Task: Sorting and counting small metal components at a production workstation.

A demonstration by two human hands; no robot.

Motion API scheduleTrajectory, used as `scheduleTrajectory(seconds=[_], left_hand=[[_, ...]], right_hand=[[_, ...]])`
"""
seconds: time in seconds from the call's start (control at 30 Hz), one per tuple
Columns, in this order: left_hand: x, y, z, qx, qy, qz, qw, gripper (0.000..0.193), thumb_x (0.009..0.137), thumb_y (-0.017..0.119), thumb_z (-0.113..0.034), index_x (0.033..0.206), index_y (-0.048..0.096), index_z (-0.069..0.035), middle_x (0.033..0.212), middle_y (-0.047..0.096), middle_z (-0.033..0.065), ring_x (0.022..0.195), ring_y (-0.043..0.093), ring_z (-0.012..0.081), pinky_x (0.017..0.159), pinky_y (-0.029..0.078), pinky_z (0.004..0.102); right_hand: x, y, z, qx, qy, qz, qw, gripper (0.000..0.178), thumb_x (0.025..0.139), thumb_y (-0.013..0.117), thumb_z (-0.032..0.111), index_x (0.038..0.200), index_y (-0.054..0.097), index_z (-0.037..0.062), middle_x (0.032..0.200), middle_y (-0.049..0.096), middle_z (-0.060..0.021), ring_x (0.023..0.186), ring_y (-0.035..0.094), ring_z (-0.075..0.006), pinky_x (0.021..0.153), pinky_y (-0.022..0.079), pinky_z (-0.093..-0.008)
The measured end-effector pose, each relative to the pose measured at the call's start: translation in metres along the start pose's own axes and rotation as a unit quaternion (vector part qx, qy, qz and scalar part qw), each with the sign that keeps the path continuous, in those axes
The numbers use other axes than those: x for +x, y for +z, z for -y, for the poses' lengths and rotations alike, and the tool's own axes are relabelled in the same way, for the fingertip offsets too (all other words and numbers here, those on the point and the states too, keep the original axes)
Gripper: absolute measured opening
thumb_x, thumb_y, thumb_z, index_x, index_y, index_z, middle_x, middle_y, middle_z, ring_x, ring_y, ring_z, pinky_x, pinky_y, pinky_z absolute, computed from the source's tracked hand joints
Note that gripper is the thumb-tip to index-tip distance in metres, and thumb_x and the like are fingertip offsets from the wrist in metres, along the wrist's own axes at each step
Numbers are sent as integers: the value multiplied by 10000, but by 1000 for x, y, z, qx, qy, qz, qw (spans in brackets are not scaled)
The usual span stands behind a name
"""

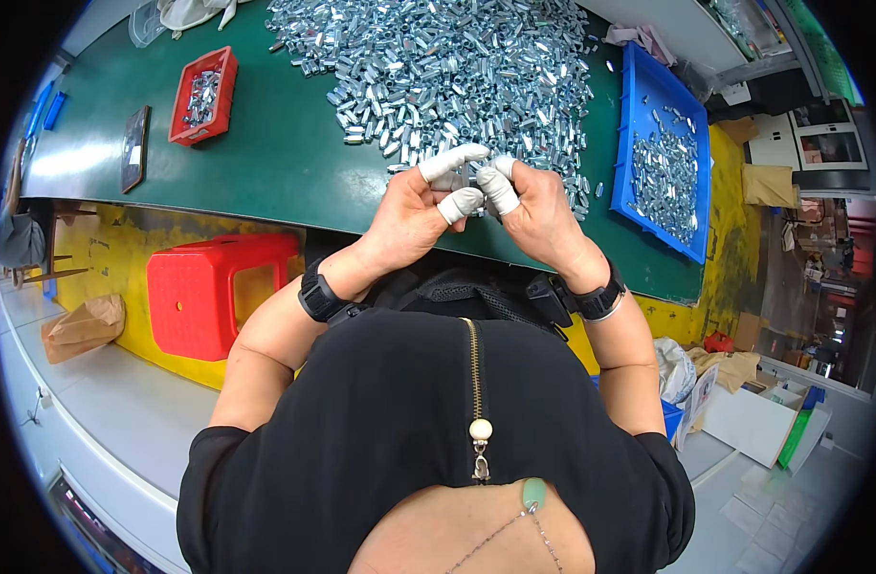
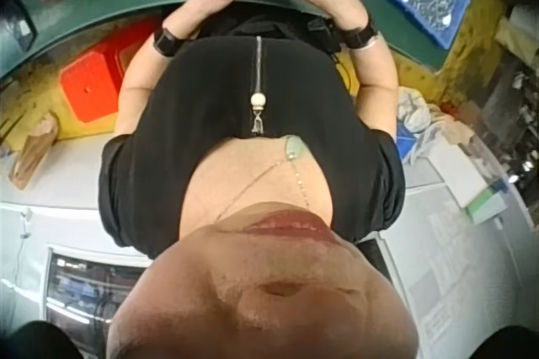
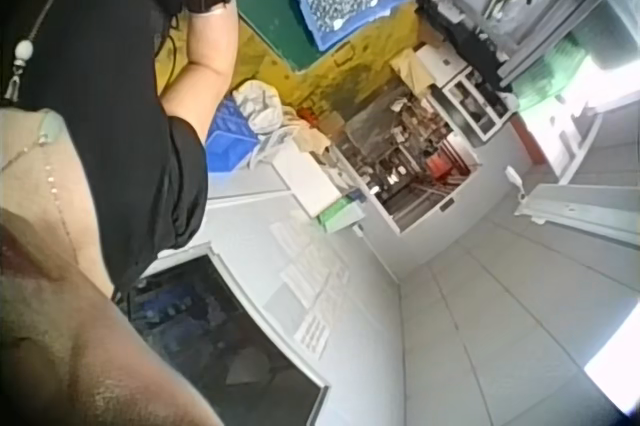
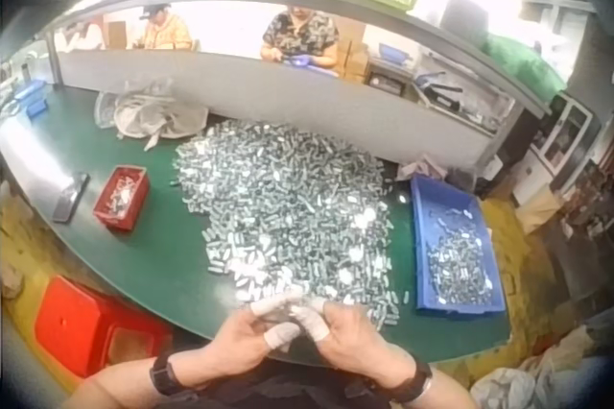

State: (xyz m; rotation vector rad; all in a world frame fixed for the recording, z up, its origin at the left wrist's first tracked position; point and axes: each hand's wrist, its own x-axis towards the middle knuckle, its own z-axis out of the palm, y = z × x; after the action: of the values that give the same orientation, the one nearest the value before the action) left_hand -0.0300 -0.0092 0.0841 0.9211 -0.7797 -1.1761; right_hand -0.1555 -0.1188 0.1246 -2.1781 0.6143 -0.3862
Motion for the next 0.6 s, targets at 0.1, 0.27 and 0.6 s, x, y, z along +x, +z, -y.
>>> scheduleTrajectory(seconds=[0.1, 0.27, 0.6], left_hand=[[0, -2, 1, 1, -5, 0, 1000, 397, 865, 563, -77, 1250, 467, -52, 908, 574, 12, 658, 484, 65, 596, 425, 206], [2, -4, 1, -1, -13, 1, 1000, 393, 868, 559, -79, 1249, 466, -53, 897, 570, 10, 655, 481, 64, 596, 424, 206], [5, -4, 8, -10, -16, -11, 1000, 395, 859, 573, -68, 1242, 480, -95, 854, 582, -5, 628, 495, 30, 551, 424, 173]], right_hand=[[3, 0, 1, 5, 4, 7, 1000, 184, 856, 570, 200, 839, 611, 21, 644, 585, -166, 552, 582, -305, 494, 431, -344], [5, 1, -2, 3, 13, 15, 1000, 189, 855, 571, 198, 833, 610, 14, 643, 586, -165, 545, 578, -301, 493, 428, -346], [4, 2, -4, 2, 4, 11, 1000, 185, 857, 564, 194, 848, 607, 15, 670, 591, -178, 597, 592, -329, 516, 437, -358]])
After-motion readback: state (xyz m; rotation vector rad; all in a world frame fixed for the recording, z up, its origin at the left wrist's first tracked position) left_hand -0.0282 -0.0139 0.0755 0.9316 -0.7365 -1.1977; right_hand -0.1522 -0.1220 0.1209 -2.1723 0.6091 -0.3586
